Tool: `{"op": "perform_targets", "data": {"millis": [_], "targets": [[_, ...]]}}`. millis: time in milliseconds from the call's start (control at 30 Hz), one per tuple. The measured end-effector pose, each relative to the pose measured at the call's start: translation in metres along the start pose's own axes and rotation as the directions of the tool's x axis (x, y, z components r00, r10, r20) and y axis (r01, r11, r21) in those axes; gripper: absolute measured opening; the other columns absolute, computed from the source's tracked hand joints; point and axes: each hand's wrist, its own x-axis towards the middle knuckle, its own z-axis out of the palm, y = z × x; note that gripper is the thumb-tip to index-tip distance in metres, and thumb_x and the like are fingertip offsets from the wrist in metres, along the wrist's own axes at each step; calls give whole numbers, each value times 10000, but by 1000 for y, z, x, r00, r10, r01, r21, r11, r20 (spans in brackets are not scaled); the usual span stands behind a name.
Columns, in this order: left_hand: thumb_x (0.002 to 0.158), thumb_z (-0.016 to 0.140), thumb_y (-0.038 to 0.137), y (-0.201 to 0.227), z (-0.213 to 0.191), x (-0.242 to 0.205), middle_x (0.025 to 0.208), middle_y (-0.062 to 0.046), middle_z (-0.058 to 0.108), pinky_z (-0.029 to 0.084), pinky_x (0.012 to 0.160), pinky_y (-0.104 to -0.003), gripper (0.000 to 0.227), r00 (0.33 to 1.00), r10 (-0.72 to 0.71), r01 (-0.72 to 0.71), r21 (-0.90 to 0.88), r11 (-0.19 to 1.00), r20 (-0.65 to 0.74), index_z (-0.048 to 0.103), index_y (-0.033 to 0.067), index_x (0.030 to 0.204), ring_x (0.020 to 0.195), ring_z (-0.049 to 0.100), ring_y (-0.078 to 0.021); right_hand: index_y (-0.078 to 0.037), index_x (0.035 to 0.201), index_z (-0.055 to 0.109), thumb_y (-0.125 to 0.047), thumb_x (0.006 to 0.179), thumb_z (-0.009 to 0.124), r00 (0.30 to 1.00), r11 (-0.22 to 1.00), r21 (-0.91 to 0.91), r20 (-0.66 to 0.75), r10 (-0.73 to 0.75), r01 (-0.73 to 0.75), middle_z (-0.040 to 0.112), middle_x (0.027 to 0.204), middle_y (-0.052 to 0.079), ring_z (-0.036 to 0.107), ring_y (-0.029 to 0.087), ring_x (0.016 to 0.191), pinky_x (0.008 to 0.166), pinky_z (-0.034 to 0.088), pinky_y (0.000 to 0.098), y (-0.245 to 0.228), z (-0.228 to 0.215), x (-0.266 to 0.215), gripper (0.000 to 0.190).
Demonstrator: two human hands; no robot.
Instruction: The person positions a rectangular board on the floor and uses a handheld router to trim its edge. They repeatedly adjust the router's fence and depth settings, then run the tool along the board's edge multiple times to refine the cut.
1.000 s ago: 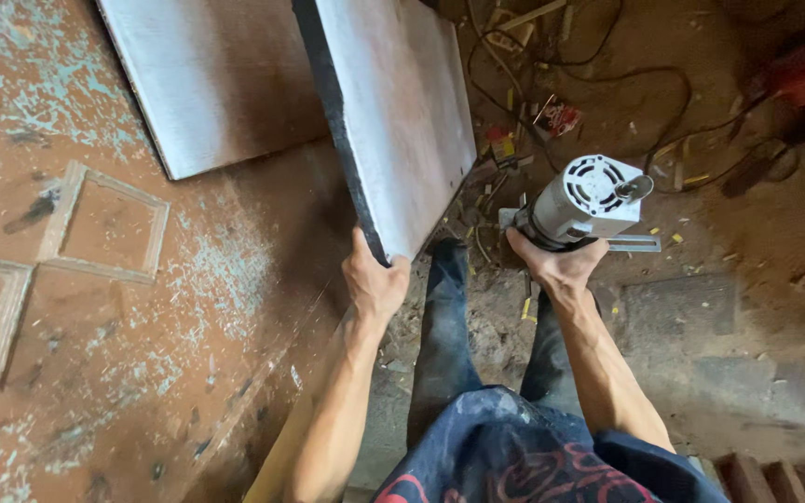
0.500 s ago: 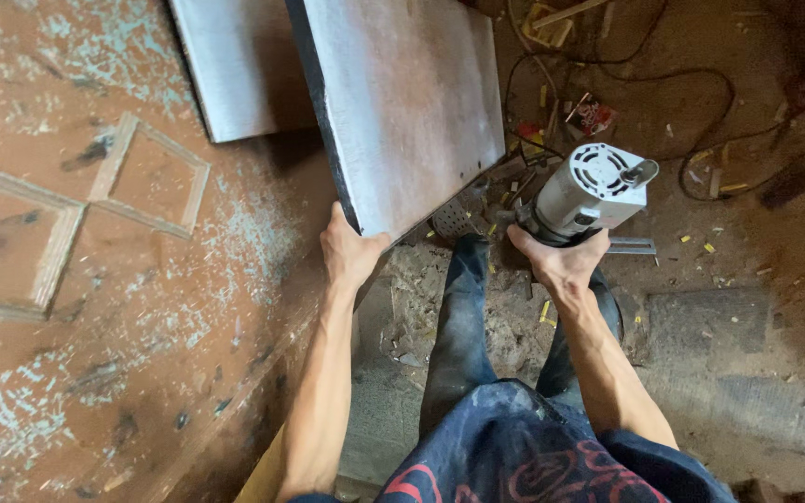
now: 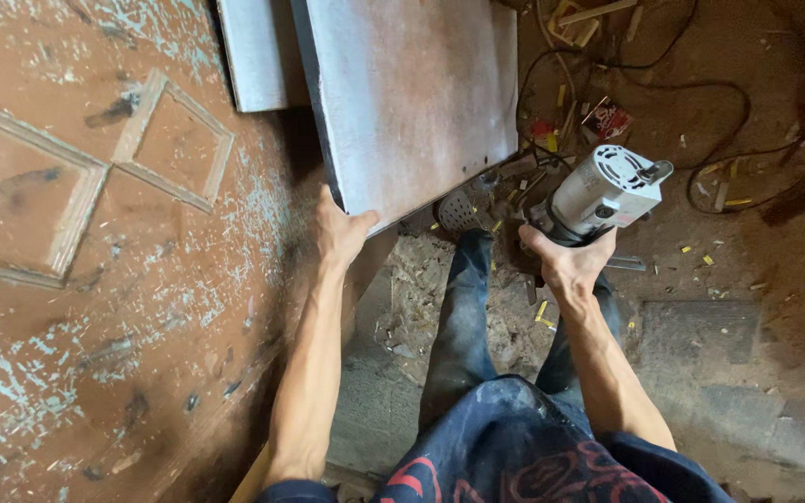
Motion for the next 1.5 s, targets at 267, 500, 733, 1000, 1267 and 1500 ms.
{"op": "perform_targets", "data": {"millis": [267,500,733,1000,1267,1500], "targets": [[761,830,177,11,-3,-4,1130,-218,722,553,940,-401,854,987,-161,161,118,980,-12,388,-76,1447,979,730,-313,16,1282,538,-175,643,924,995,994,-60,-45,90,-93,669,1165,81,658,206,1056,968,554,353,-3,-12,0,771],[867,841,220,-12,6,-11,1230,-231,676,546,978,-395,891,976,91,-123,-156,980,-198,286,-99,1486,1080,702,-313,-13,1115,618,-147,667,844,953,955,77,-75,294,-288,683,979,42,651,174,866,832,553,320,-3,-48,9,519],[939,774,196,29,32,-69,1107,-131,755,569,868,-381,390,847,376,-399,19,917,-376,673,35,1279,964,714,-249,-12,1076,654,-158,704,793,894,868,258,-31,446,-424,684,924,46,662,185,783,764,579,336,-13,-99,13,423],[974,724,362,200,147,-119,1240,-121,755,524,985,-272,484,757,469,-282,-421,862,454,684,12,1305,1131,704,-159,44,1386,493,-198,555,913,944,977,-203,308,121,-59,663,1258,122,623,233,1165,1054,481,374,-73,-149,-13,962],[859,767,312,280,163,-159,993,-60,813,561,811,-267,367,706,395,-318,-235,918,588,815,33,1094,880,716,-103,-10,1444,474,-255,528,917,939,953,-299,338,59,47,734,1217,147,694,250,1137,1033,517,374,-130,-194,-40,1046],[906,748,381,306,172,-183,945,-50,806,536,782,-225,409,591,517,-302,-424,854,619,811,-2,1036,842,707,-87,-94,1461,496,-264,501,914,973,937,-345,231,27,55,758,1114,160,719,273,1045,946,539,369,-165,-224,-66,1061]]}}
